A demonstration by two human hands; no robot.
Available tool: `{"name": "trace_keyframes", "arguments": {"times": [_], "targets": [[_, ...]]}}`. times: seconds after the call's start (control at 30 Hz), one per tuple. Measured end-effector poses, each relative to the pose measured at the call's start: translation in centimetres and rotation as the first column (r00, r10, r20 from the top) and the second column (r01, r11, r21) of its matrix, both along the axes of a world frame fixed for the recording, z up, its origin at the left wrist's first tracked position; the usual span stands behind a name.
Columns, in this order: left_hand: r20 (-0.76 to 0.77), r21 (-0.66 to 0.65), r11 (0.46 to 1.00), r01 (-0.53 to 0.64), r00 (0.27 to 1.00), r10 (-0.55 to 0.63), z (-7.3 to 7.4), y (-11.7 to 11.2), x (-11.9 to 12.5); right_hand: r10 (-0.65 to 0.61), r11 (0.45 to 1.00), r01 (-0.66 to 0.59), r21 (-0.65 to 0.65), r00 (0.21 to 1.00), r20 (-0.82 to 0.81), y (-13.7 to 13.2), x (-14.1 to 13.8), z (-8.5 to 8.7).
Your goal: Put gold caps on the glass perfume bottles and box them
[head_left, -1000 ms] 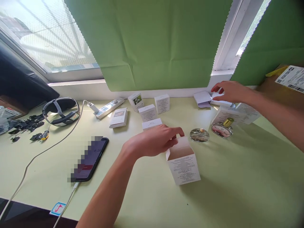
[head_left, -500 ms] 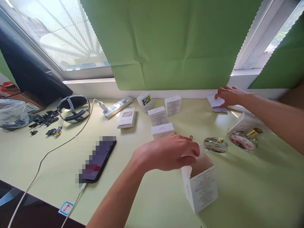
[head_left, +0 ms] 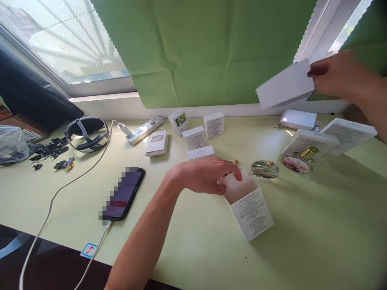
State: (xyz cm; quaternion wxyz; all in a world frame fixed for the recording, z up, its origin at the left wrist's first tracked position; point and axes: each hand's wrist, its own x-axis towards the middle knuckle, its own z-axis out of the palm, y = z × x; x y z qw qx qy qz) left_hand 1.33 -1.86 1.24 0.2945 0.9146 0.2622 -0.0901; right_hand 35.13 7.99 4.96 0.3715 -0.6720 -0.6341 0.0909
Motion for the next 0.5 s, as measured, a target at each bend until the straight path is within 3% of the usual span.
{"name": "trace_keyframes", "arguments": {"times": [0.1, 0.17, 0.23, 0.3, 0.33, 0.4, 0.5], "targets": [[-0.038, -0.043, 0.999, 0.003, 0.999, -0.004, -0.5, 0.4, 0.1, -0.083, 0.996, 0.084, 0.024, 0.996, -0.038, -7.2, -1.4, 1.1], [-0.057, -0.075, 0.997, 0.009, 0.998, -0.013, -0.9, 0.6, 0.3, -0.027, 0.999, 0.031, 0.019, 0.976, -0.217, -11.5, -2.2, -0.6], [-0.088, -0.109, 0.994, 0.027, 0.995, -0.037, -1.4, 0.7, 0.8, 0.082, 0.996, -0.082, 0.02, 0.879, -0.469, -14.6, -2.9, -3.7], [-0.115, -0.146, 0.988, 0.049, 0.991, -0.066, -2.2, 0.7, 1.3, 0.181, 0.964, -0.265, -0.018, 0.703, -0.687, -16.3, -3.6, -7.1], [-0.119, -0.163, 0.985, 0.053, 0.99, -0.073, -2.6, 0.7, 1.4, 0.191, 0.939, -0.338, -0.056, 0.652, -0.734, -16.8, -4.1, -8.6], [-0.096, -0.187, 0.982, 0.023, 0.995, -0.041, -3.5, 0.5, 1.4, 0.208, 0.913, -0.4, -0.079, 0.625, -0.752, -17.2, -5.3, -10.6], [-0.008, -0.169, 0.983, -0.071, 0.997, 0.071, -4.9, -0.6, 0.9, 0.246, 0.89, -0.448, -0.084, 0.627, -0.739, -17.3, -6.8, -11.8]]}}
